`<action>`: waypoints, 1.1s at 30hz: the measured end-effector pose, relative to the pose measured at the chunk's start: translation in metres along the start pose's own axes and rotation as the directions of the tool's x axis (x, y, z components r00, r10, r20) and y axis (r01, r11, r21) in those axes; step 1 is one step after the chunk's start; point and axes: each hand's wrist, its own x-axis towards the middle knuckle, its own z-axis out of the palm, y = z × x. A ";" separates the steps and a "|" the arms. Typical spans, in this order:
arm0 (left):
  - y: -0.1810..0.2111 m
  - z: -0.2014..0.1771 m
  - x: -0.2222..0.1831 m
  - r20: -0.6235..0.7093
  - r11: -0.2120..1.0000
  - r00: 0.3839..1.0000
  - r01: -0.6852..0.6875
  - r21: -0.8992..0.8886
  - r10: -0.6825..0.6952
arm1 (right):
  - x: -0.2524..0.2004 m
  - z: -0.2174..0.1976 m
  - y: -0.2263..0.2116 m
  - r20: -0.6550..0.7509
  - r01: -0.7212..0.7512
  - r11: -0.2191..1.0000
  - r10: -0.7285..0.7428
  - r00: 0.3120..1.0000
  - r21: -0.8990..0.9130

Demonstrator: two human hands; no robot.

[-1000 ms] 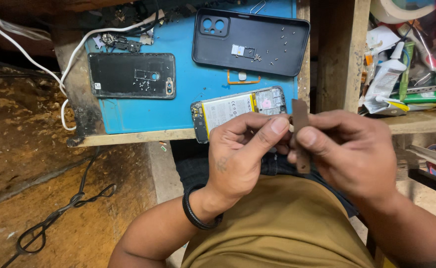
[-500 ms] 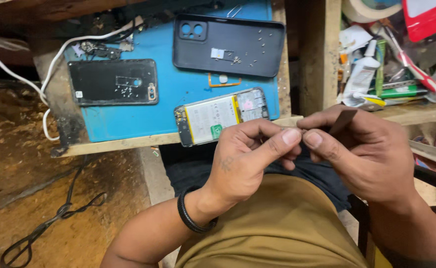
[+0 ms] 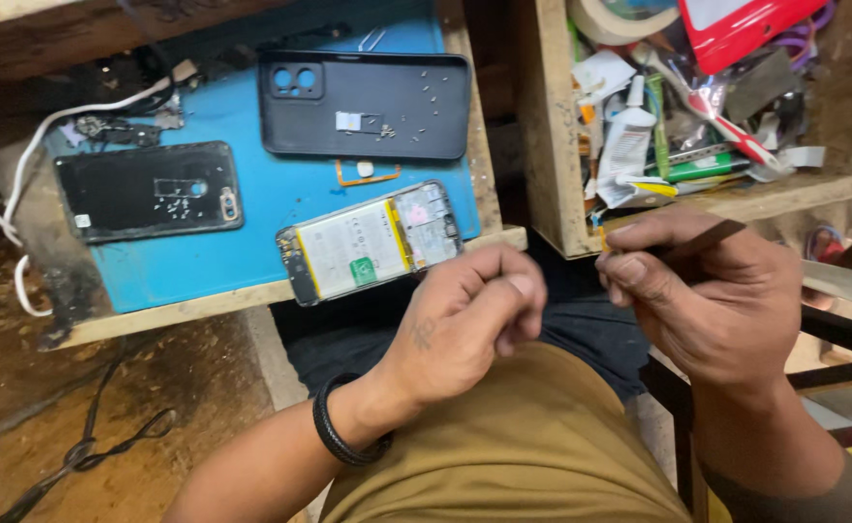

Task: The person disassembles a smartphone, removes the back cover, and detaches the battery. They then apply adhesive tape to the battery area and use tweezers to manipulate internal components and connectors. The person reattaches the motherboard and secures the internal parts.

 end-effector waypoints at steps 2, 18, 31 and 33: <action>-0.001 0.003 0.002 -0.017 0.979 1.000 -0.018 0.203 0.022 | -0.002 -0.004 0.000 0.006 0.039 0.999 -0.039 0.999 -0.016; -0.007 0.031 0.002 -0.183 0.944 0.942 -0.306 -0.122 0.281 | -0.015 0.012 0.008 0.073 0.143 0.965 -0.129 0.989 -0.222; 0.010 0.029 -0.001 -0.223 0.985 0.967 -0.144 -0.096 0.120 | 0.004 0.038 -0.047 0.011 0.055 0.873 -0.057 0.998 -0.484; 0.010 0.029 -0.002 -0.221 0.985 0.967 -0.151 -0.080 0.130 | 0.004 0.040 -0.045 0.040 0.091 0.882 -0.081 0.996 -0.462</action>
